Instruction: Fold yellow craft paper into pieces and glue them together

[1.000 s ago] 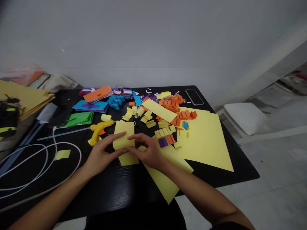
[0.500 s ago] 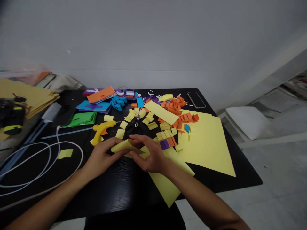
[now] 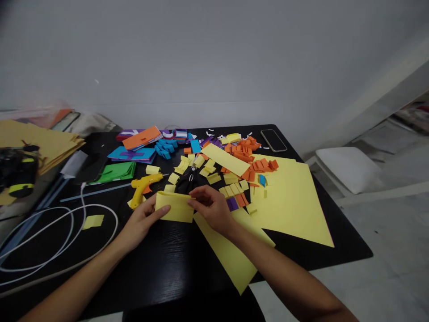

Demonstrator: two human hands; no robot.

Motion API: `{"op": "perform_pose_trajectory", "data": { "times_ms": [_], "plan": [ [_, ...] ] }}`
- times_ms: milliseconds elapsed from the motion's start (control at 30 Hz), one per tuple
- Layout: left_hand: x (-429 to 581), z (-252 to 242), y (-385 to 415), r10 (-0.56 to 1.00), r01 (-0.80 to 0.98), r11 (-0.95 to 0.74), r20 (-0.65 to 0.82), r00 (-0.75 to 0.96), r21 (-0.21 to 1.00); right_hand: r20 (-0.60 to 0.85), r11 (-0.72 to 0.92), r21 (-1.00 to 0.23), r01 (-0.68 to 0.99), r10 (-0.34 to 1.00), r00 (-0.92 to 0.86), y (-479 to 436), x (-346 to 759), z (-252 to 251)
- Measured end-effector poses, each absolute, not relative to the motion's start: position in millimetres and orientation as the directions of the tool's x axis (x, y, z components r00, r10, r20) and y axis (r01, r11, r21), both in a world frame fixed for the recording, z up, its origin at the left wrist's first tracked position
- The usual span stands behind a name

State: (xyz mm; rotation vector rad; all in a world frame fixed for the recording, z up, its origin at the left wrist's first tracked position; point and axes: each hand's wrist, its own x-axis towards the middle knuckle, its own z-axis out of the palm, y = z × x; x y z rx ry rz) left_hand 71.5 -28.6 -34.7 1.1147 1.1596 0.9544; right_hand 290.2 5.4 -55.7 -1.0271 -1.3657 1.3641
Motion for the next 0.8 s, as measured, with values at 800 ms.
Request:
{"op": "perform_pose_trajectory", "data": {
  "times_ms": [800],
  "plan": [
    [66,-36,-32,0.903,0.402,-0.139,-0.051,0.427,0.905,0.082,0.053,-0.993,-0.106,0.953,-0.292,-5,290,-45]
  ]
}}
